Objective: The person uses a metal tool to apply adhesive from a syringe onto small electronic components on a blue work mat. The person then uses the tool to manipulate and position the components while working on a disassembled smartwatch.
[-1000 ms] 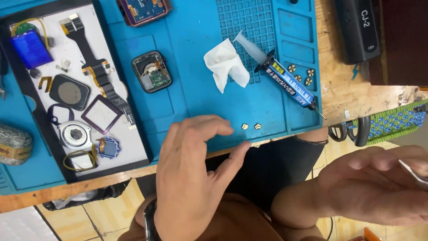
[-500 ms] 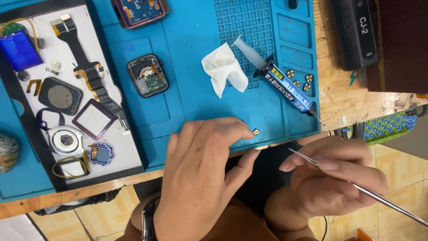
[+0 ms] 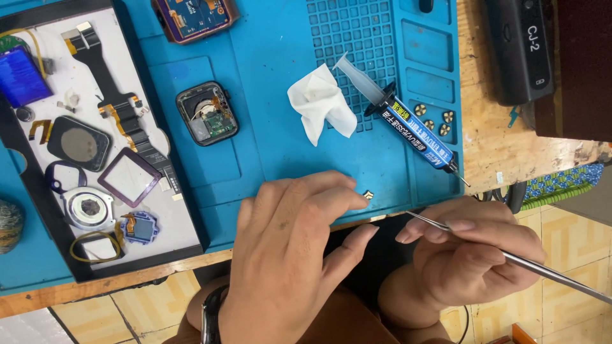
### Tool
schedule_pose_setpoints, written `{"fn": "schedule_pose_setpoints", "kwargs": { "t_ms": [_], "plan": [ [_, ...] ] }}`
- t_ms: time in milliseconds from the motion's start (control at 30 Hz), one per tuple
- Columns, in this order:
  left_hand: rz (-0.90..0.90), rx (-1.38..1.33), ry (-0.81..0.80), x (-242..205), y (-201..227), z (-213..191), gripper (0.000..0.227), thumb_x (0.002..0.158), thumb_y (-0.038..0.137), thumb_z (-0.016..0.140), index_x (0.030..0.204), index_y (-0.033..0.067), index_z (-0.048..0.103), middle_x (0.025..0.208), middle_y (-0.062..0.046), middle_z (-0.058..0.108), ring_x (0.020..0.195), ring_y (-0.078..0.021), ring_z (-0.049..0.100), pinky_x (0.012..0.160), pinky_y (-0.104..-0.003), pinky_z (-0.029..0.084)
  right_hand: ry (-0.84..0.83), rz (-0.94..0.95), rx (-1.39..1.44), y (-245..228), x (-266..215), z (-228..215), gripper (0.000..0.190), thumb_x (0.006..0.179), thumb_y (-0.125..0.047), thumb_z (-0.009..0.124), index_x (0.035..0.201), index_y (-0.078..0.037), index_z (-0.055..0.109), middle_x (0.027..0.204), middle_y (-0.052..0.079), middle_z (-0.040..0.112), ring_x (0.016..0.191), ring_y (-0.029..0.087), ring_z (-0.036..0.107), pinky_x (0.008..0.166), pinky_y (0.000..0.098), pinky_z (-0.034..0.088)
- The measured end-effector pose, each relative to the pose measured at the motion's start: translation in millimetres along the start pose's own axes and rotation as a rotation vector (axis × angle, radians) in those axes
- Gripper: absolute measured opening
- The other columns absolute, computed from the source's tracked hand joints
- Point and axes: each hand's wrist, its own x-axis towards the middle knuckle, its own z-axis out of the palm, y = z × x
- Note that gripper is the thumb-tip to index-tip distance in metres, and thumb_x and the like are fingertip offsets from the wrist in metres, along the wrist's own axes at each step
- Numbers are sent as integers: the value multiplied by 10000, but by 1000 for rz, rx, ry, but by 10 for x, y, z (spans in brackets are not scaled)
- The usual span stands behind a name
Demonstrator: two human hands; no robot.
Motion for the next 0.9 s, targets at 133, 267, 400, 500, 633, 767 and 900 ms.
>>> {"fn": "schedule_pose_setpoints", "kwargs": {
  "t_ms": [133, 267, 400, 500, 633, 767, 900],
  "plan": [
    [19, 10, -3, 7, 6, -4, 277, 850, 247, 683, 1048, 189, 499, 1103, 32, 621, 872, -222, 532, 658, -370, 331, -39, 15, 50, 19, -1, -40, 293, 1010, -342, 485, 864, -88, 476, 481, 52, 432, 410, 169, 545, 347, 228, 405],
    [6, -3, -12, -1, 2, 4, 251, 857, 275, 662, 1043, 193, 514, 1110, 33, 612, 896, -219, 535, 673, -367, 334, -43, 32, 33, 3, 0, -34, 293, 1008, -325, 484, 852, -78, 483, 487, 58, 420, 418, 181, 552, 362, 227, 412],
    [-47, -53, 30, -18, -12, 30, 308, 844, 293, 685, 1063, 186, 498, 1138, -15, 598, 938, -258, 544, 723, -382, 388, -54, 31, 24, 13, 13, -28, 303, 1000, -338, 501, 846, -77, 501, 487, 56, 436, 435, 180, 568, 376, 227, 426],
    [-29, -11, 17, -9, 2, 22, 299, 857, 297, 672, 1064, 183, 488, 1107, 6, 604, 904, -244, 536, 697, -370, 371, -51, 41, 22, 7, 13, -28, 294, 1004, -329, 494, 852, -77, 498, 497, 62, 433, 437, 181, 565, 380, 221, 414],
    [-18, 6, 3, 6, 15, 22, 269, 861, 287, 666, 1048, 187, 500, 1084, 14, 604, 896, -234, 536, 681, -365, 354, -43, 35, 11, 4, 12, -22, 296, 1003, -326, 495, 846, -75, 496, 496, 63, 438, 449, 183, 572, 387, 228, 423],
    [5, 15, -2, 12, 20, 12, 230, 876, 295, 634, 1036, 194, 503, 1073, 39, 608, 870, -220, 524, 666, -361, 325, -38, 31, 8, -3, 14, -13, 282, 1005, -308, 491, 847, -74, 498, 496, 60, 421, 441, 189, 565, 386, 231, 412],
    [21, 16, -4, 12, 12, 3, 208, 886, 303, 610, 1031, 198, 504, 1073, 63, 611, 861, -209, 521, 662, -360, 318, -48, 38, 5, -13, 3, -8, 286, 1006, -321, 491, 857, -77, 500, 507, 61, 427, 444, 185, 569, 385, 229, 417]
  ]
}}
